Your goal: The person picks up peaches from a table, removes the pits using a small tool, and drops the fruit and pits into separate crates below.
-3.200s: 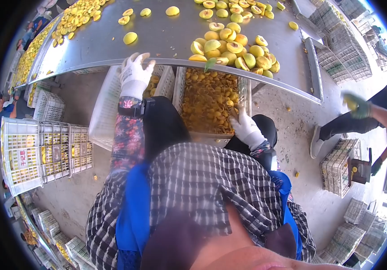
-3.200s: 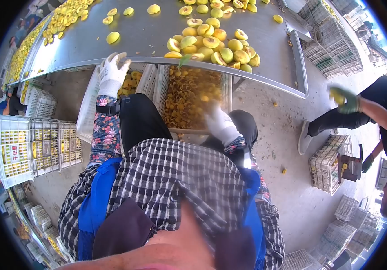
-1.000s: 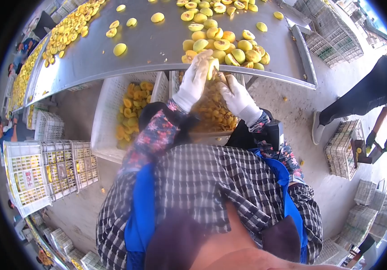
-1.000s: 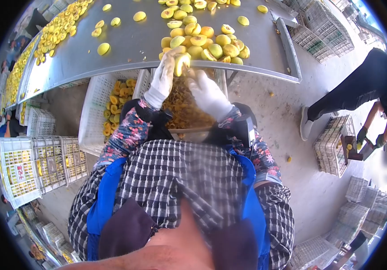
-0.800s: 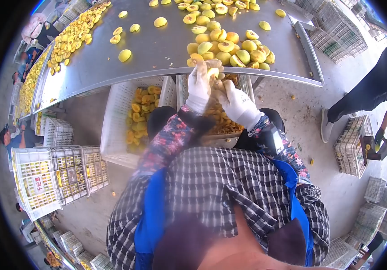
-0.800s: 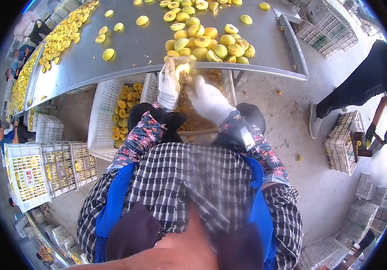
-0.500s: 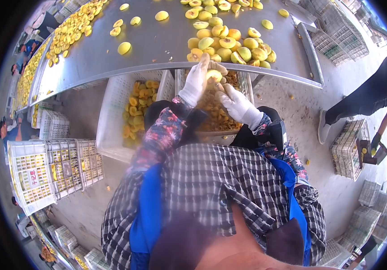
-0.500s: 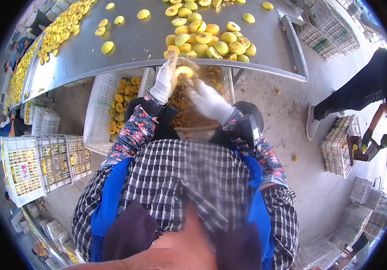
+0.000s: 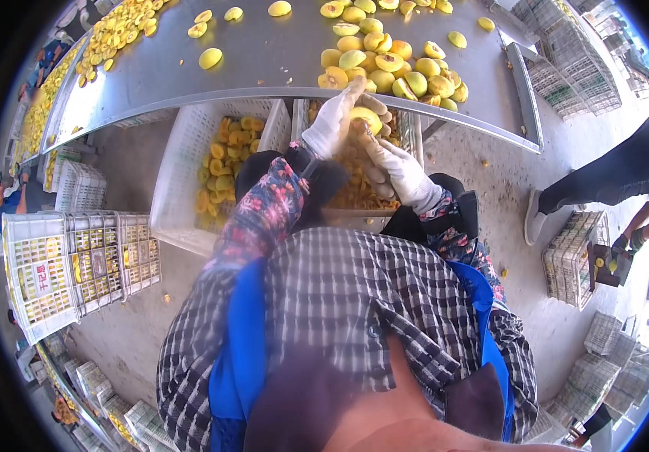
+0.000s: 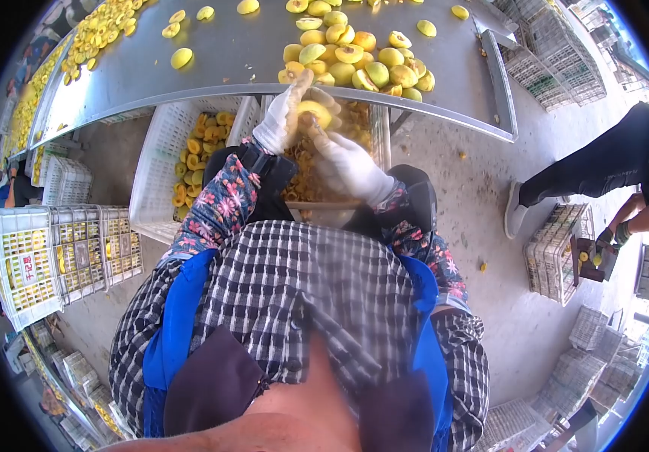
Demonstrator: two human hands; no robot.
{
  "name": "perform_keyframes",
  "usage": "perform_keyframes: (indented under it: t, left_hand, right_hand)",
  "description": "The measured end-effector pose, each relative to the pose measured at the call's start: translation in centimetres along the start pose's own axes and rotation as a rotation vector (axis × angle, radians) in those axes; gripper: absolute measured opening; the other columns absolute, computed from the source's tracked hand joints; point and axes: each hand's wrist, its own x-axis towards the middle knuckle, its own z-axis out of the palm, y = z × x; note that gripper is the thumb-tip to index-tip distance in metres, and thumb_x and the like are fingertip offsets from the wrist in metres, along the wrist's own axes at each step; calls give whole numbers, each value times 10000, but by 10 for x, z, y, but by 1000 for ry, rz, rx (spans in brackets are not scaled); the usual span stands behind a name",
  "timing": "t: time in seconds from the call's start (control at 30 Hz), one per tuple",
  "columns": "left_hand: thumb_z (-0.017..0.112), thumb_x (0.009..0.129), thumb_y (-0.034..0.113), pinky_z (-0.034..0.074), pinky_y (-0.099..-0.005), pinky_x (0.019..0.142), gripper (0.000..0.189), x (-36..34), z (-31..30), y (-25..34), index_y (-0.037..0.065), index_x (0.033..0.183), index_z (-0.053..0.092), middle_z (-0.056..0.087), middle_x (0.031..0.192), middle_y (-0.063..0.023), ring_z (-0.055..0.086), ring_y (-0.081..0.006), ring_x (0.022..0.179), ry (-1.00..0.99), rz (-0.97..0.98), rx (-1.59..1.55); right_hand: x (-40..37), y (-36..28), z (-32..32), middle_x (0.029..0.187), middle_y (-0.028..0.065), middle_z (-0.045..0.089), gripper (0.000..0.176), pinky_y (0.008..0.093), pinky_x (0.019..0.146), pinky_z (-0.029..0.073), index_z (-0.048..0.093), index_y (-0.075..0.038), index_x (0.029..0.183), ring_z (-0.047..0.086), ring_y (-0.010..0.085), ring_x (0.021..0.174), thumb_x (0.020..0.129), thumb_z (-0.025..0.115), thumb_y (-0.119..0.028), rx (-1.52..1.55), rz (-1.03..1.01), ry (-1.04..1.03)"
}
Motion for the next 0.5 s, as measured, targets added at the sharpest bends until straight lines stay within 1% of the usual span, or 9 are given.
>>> perform_keyframes:
  t: [0.03, 0.1, 0.13, 0.23, 0.37, 0.4, 0.5]
  left_hand:
    - [551, 925, 523, 575, -361, 687, 566, 1, 1, 0, -38, 890, 621, 665, 900, -203, 678, -300, 769, 11, 10, -5]
    - [598, 901, 512, 583, -387, 684, 550, 3, 1, -3, -38, 921, 608, 662, 903, -218, 678, -316, 772, 28, 31, -37]
    - [601, 904, 499, 584, -380, 675, 536, 3, 2, -4, -36, 940, 603, 661, 897, -210, 678, -311, 767, 50, 20, -62]
    - [611, 911, 459, 583, -356, 648, 495, 2, 2, -7, -29, 993, 592, 660, 876, -184, 676, -292, 748, 87, -20, -81]
    - [613, 926, 402, 575, -310, 622, 436, 2, -2, 1, -20, 1033, 588, 653, 843, -147, 673, -263, 711, 25, -95, 61]
    - [612, 929, 388, 572, -300, 618, 422, 1, -2, 3, -18, 1039, 590, 651, 835, -138, 672, -256, 702, 4, -122, 104]
    - [612, 924, 412, 569, -318, 597, 436, 2, -2, -1, -17, 999, 600, 666, 855, -162, 675, -275, 697, 20, -41, 57]
  right_hand:
    - [0, -1, 0, 617, -29, 413, 304, 212, 363, 248, 552, -138, 1048, 326, 72, 405, 992, 495, -432, 104, 32, -43]
    - [1, 3, -2, 617, -30, 416, 303, 212, 363, 249, 552, -138, 1054, 325, 71, 403, 992, 496, -429, 249, 59, -101]
    - [1, 4, -2, 616, -30, 417, 302, 213, 362, 250, 552, -137, 1057, 324, 70, 403, 992, 496, -428, 322, 70, -130]
    - [1, 11, 4, 615, -36, 411, 304, 212, 370, 255, 554, -129, 1069, 329, 69, 415, 994, 496, -419, 266, 32, -40]
    - [-4, 13, 12, 632, -43, 411, 286, 209, 389, 259, 545, -146, 1128, 321, 67, 440, 1002, 487, -395, -10, -80, 21]
    - [-3, 14, 9, 634, -42, 412, 284, 208, 388, 260, 543, -149, 1138, 321, 67, 439, 1003, 487, -392, 66, -37, -12]
    - [-2, 13, 2, 637, -42, 414, 280, 206, 384, 262, 542, -157, 1155, 321, 63, 439, 1003, 488, -386, 319, 62, -120]
